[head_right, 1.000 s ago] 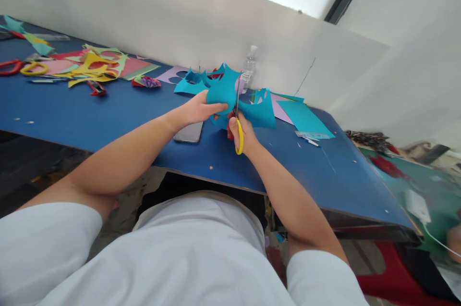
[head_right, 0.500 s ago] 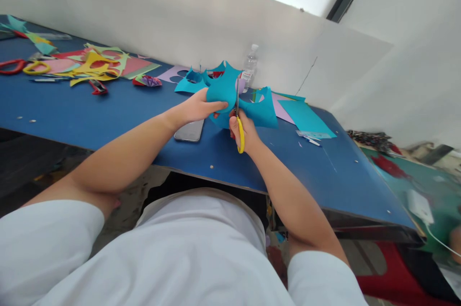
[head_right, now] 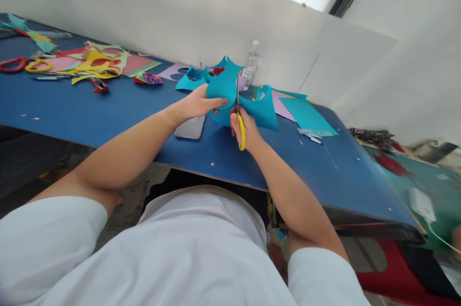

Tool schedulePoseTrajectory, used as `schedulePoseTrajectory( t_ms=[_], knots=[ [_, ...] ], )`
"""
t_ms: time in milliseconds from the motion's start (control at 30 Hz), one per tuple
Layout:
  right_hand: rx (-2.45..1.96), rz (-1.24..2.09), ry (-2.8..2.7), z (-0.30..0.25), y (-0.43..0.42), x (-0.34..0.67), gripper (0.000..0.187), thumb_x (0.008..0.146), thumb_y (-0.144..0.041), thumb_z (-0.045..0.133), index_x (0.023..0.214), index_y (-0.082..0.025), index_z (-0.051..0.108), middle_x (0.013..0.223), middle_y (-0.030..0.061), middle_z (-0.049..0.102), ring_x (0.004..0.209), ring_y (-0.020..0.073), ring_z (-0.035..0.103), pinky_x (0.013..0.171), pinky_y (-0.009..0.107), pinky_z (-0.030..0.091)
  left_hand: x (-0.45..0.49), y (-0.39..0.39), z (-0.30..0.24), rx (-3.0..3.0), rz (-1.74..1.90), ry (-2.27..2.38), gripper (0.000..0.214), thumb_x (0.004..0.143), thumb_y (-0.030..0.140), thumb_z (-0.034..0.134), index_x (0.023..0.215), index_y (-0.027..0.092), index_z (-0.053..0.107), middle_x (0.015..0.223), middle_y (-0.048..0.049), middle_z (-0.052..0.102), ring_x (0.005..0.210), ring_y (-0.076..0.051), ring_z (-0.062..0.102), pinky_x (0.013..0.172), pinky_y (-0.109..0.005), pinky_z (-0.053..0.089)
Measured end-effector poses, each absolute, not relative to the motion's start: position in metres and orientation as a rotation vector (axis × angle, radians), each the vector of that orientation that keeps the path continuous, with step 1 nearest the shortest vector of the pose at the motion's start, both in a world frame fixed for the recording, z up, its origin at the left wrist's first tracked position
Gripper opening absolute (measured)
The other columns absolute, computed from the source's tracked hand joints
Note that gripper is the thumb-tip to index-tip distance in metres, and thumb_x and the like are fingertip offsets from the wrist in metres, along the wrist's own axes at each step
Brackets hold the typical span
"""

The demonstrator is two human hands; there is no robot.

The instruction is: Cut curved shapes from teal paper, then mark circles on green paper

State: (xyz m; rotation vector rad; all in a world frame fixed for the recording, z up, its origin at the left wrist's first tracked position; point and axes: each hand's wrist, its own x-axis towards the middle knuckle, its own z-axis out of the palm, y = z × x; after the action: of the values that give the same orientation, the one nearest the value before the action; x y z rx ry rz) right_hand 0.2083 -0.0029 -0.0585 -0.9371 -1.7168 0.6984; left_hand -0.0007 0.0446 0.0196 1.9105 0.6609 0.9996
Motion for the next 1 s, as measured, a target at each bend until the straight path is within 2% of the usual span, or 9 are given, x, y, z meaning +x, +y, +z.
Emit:
schedulePoseTrajectory(
  t_ms=[567, 1000],
  knots=[
    [-0.949, 0.691, -1.73, -0.05, -0.008, 0.208, 0.089, 0.09, -0.115, 0.053, 0.105, -0.028, 0.061, 0.064, -0.0031, 0.055, 0.049, 0.0178, 0.054, 0.05, 0.036, 0.043, -0.001, 0.047, 0.019, 1.924, 1.012, 0.665, 0.029, 0.09, 0.014, 0.072, 0.063, 0.02, 0.064, 0.06, -0.001, 0.063, 0.058, -0.013, 0.057, 0.059, -0.027, 0.044],
    [-0.969, 0.678, -1.73, -0.046, -0.011, 0.207, 0.09, 0.087, -0.117, 0.054, 0.103, -0.028, 0.061, 0.062, -0.0043, 0.055, 0.047, 0.0185, 0.056, 0.049, 0.037, 0.044, -0.002, 0.045, 0.024, 1.929, 0.982, 0.714, 0.034, 0.094, 0.011, 0.073, 0.063, 0.019, 0.064, 0.061, -0.0016, 0.063, 0.059, -0.013, 0.057, 0.061, -0.027, 0.047]
  ],
)
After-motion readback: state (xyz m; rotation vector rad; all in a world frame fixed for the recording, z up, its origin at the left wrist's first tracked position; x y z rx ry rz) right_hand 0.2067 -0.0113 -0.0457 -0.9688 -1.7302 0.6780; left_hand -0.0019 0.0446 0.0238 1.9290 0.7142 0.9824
